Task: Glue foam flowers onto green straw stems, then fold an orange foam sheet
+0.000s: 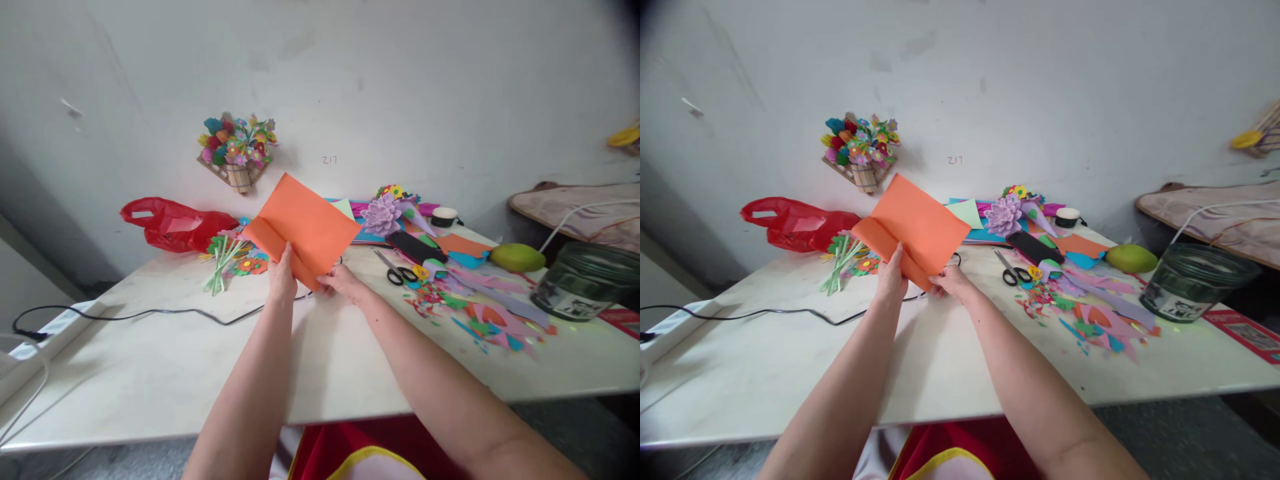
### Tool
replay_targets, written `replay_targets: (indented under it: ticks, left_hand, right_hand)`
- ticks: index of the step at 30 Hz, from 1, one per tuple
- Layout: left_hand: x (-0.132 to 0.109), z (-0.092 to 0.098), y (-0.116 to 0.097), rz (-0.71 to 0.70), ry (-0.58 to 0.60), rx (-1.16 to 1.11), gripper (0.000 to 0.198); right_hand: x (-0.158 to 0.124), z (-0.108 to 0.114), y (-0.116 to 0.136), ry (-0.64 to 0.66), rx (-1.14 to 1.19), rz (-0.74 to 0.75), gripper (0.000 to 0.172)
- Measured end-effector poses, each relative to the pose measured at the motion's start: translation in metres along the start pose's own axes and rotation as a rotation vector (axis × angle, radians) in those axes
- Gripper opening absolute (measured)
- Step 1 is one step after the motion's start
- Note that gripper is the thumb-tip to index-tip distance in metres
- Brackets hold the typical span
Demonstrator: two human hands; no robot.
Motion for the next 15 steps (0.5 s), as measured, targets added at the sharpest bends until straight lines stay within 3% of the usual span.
replay_targets:
  ticks: [4, 8, 15]
  left_hand:
    - [-0.003, -0.011, 0.000, -0.002, 0.105, 0.017, 0.041]
    - [-0.003, -0.014, -0.002, -0.015, 0.093, 0.118, 0.042]
    - [0.006, 0.003, -0.035, -0.241, -0.142, 0.305, 0.041]
  right_hand:
    - [-0.001, 0.000, -0.002, -0.047, 0.005, 0.019, 0.009]
    - [-0.002, 0.003, -0.004, -0.157, 0.015, -0.005, 0.012]
    - [0.002, 0.004, -0.005, -0.167, -0.169, -0.066, 0.010]
Point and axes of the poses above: each hand's wrist, its own x-axis towards the middle knuckle, its own z-axis out of the back of the hand, y = z × x, the point moved 5 cm from there along x, towards the middle knuckle, and after that the axes turned 14 degrees about y, right-handed, at the moved point
